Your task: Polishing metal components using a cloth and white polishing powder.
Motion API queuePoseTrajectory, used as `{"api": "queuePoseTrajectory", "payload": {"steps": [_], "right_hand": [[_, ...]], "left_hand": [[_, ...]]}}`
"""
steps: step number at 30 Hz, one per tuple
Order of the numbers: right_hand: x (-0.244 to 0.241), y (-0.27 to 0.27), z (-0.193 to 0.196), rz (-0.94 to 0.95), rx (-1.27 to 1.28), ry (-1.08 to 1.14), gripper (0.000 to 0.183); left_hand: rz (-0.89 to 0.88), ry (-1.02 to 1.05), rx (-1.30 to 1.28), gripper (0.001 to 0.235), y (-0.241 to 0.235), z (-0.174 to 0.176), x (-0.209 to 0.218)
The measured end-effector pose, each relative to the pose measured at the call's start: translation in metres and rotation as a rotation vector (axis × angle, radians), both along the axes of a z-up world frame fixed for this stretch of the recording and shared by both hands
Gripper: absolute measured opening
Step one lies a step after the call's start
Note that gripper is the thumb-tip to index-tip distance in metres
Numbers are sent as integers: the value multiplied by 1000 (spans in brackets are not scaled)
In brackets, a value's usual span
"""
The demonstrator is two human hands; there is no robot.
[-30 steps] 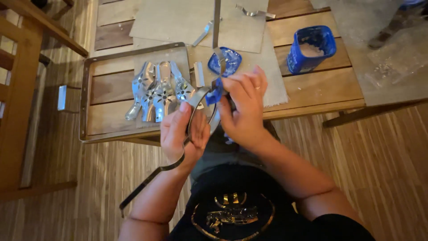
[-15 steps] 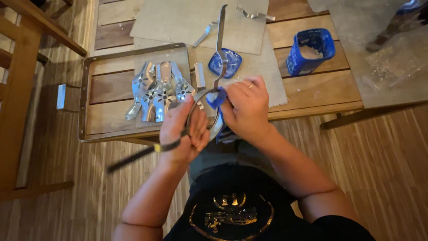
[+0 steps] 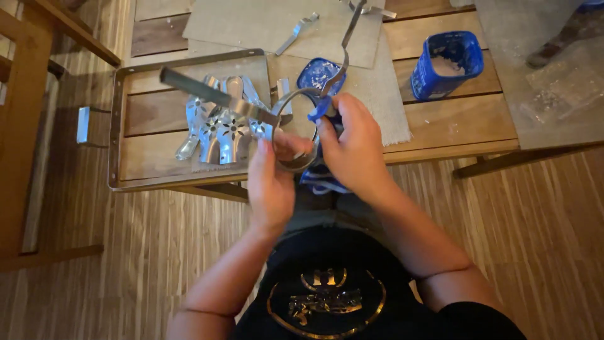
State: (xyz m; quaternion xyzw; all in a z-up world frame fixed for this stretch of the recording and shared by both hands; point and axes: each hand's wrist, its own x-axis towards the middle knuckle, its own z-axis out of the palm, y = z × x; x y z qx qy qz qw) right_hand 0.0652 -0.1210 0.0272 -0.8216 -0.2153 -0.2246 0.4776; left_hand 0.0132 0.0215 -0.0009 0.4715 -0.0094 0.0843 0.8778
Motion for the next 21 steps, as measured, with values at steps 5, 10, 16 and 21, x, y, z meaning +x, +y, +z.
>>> {"api": "queuePoseTrajectory", "payload": {"steps": [5, 10, 16, 21], "right_hand": [[-1, 1, -8, -122, -115, -113, 17], [-1, -6, -34, -79, 303, -33, 6], [20, -47, -54, -83, 1132, 166, 20], [34, -105, -65, 440, 1397, 399, 41]], "left_hand": [[113, -340, -200, 46, -18, -12, 0], [128, -443, -106, 47, -14, 10, 2], [118, -415, -213, 50, 31, 36, 15], [64, -357, -282, 49, 66, 41, 17]]}}
